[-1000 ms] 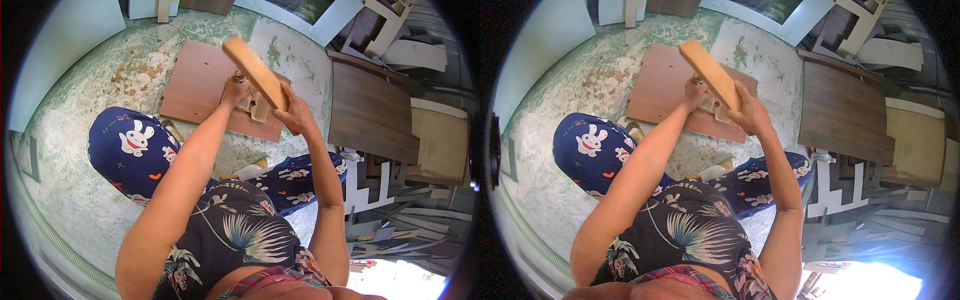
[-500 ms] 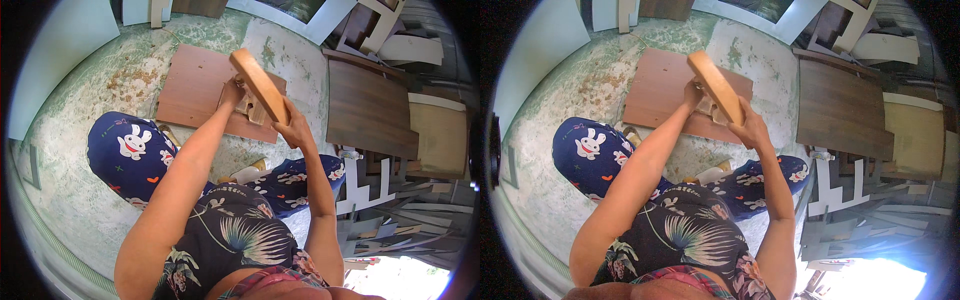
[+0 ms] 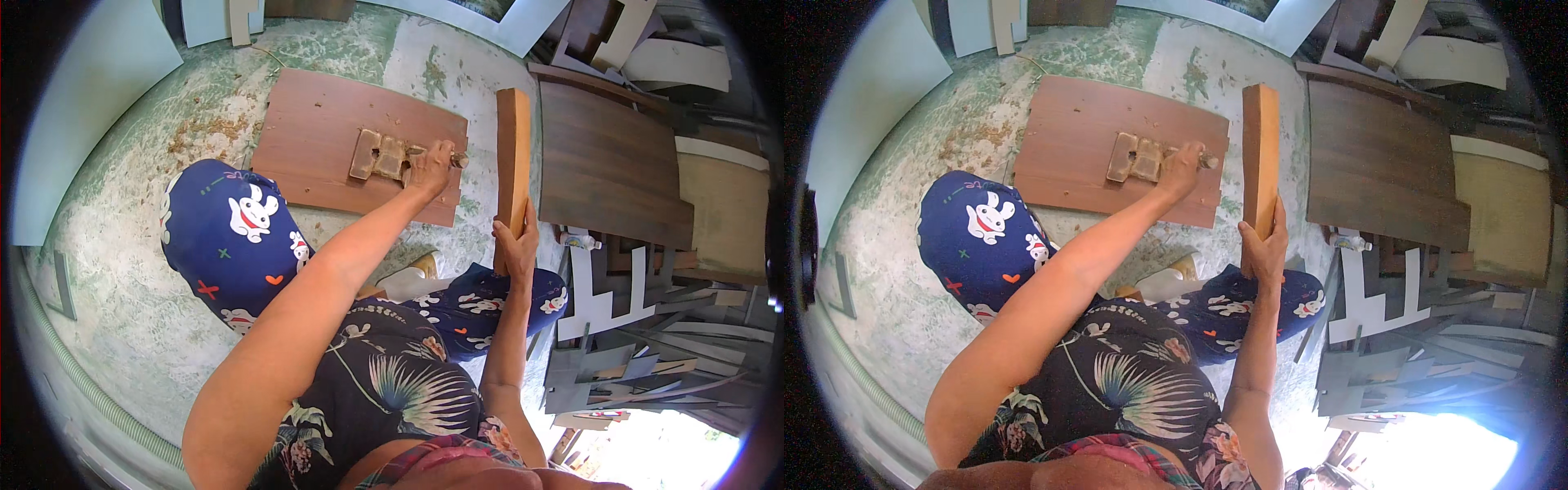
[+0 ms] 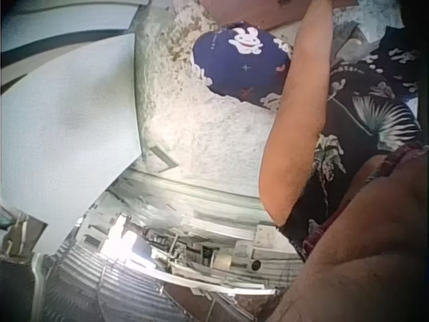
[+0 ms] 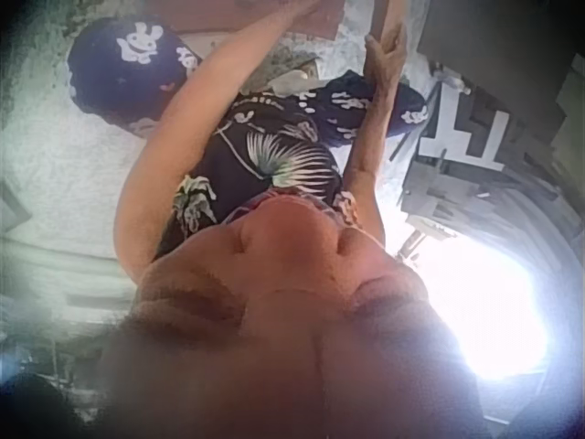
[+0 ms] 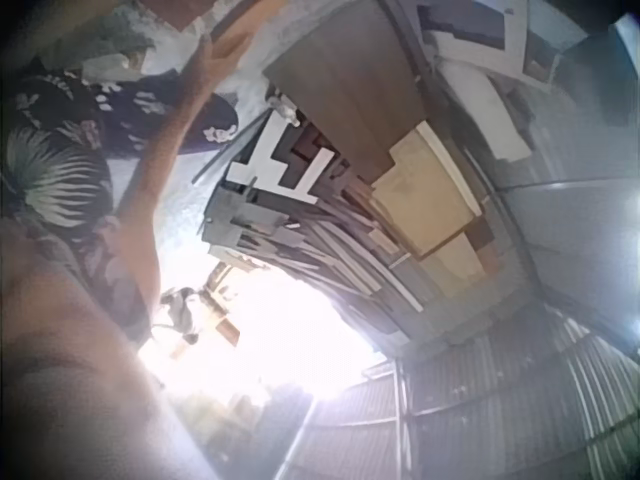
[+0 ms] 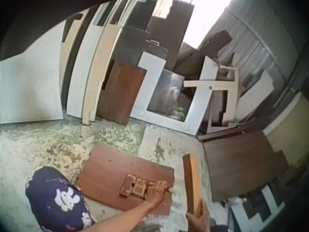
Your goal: Assembling and fitting wooden furniture components together using a hammer and wooden block.
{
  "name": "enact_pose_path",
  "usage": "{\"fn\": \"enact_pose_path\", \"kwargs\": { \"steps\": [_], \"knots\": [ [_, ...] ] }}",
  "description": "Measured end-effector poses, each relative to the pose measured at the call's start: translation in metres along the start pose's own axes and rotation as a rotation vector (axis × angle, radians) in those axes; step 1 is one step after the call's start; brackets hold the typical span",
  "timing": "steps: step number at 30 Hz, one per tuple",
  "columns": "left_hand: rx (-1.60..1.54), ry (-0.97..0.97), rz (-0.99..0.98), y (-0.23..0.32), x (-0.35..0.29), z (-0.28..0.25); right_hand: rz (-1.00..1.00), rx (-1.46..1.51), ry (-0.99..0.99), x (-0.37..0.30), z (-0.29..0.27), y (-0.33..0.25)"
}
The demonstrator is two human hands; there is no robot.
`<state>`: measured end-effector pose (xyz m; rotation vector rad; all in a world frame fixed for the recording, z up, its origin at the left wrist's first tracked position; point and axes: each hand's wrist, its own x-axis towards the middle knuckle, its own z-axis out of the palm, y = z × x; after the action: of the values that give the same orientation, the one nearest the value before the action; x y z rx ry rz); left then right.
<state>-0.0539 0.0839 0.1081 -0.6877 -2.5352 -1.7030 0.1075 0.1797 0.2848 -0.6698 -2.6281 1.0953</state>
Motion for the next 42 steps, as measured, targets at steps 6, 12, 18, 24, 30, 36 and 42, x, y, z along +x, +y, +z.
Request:
{"fn": "enact_pose_path", "kwargs": {
  "steps": [6,12,18,24,30,36,42],
  "knots": [
    [0.032,-0.067,-0.028,0.025,0.004,0.007,0.171,0.084,0.052,-0.015,-0.006,0.009],
    [0.049,-0.112,-0.068,0.031,0.014,0.014,0.158,0.05,0.17,-0.032,-0.006,0.028],
    [0.089,-0.045,0.064,0.02,0.017,0.036,0.192,-0.102,0.083,-0.041,0.019,0.031],
    [0.13,-0.01,0.071,0.019,0.019,0.054,0.241,-0.023,0.108,-0.04,0.016,0.034],
    [0.123,0.091,0.142,0.004,0.017,0.058,0.266,-0.101,-0.063,-0.034,0.026,0.025],
    [0.083,0.069,0.115,0.014,0.024,0.046,0.131,-0.062,0.063,-0.032,0.022,0.018],
    [0.022,-0.015,0.009,0.017,0.027,0.034,0.153,-0.052,0.105,-0.031,0.025,0.006]
  ]
}}
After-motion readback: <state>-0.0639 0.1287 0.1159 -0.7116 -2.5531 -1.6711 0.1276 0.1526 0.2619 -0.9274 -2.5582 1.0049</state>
